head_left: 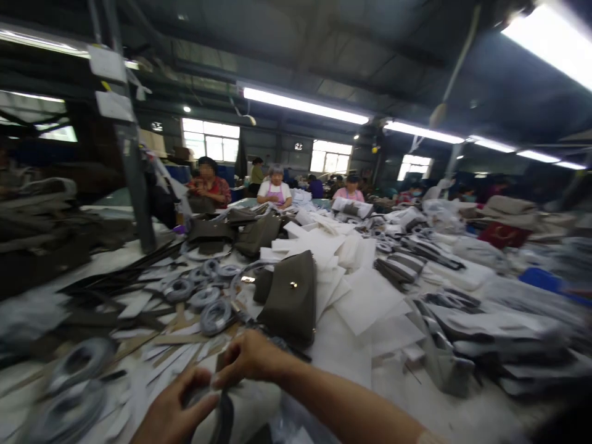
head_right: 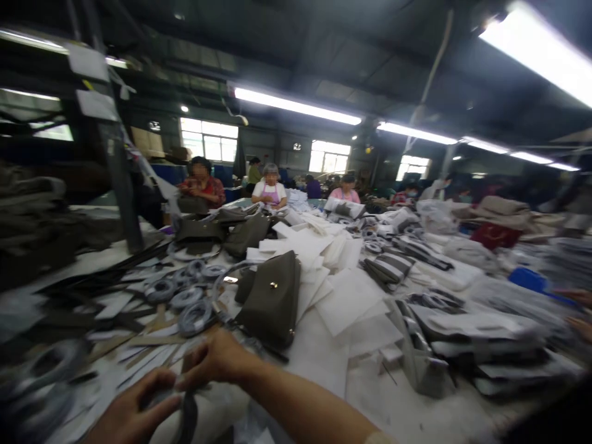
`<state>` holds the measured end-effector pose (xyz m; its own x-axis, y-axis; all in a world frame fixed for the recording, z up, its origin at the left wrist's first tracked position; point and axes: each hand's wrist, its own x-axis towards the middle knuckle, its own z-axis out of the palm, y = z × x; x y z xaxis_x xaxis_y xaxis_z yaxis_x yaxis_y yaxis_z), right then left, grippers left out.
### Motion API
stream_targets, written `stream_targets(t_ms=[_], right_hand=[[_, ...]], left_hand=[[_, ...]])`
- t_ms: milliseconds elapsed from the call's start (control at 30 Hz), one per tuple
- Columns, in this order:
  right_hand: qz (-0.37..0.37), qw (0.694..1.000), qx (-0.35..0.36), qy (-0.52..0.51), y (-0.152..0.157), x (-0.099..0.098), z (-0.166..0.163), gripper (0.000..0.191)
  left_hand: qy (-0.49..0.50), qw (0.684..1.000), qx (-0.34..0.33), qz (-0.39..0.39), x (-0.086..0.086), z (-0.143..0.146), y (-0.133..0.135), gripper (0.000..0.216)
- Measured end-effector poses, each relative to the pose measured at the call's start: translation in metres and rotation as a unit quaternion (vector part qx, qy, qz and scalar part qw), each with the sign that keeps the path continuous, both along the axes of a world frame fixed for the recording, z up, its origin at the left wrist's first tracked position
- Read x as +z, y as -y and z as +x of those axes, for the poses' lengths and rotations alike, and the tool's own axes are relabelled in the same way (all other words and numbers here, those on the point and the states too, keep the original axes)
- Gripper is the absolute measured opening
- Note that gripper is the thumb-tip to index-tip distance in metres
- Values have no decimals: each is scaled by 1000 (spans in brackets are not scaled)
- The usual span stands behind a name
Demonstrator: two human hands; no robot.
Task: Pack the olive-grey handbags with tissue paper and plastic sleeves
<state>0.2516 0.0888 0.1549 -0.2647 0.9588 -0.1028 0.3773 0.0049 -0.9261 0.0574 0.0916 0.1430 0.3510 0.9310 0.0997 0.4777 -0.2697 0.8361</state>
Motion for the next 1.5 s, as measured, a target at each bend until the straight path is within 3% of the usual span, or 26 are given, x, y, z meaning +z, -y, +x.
stream_targets(t_ms=[167,467,833,967,1067,1233,1367,1500], right_hand=[[51,996,11,67,5,2,-2,2],[171,956,42,236,18,16,-3,15],[300,846,91,432,30,11,-18,17],[344,820,95,449,32,7,-16,18],[378,812,92,436,27,4,-12,17],[369,828,73,416,22,-3,-12,13],[369,831,64,412,23,-7,-12,13],[382,822,70,417,23,-5,-9,17]], left_hand=[[18,999,-37,-24,7,1,8,28],[23,987,-81,-139,-4,-3,3,26],[147,968,-69,-189,-22,8,-8,23],[134,972,-101,-163,-15,-1,-6,29],[99,984,-119,-88,-6,-7,2,34],[18,997,-73,33,-9,-3,17,32],[-1,996,-56,65,-18,2,18,33],[38,996,-47,70,-15,2,13,28]])
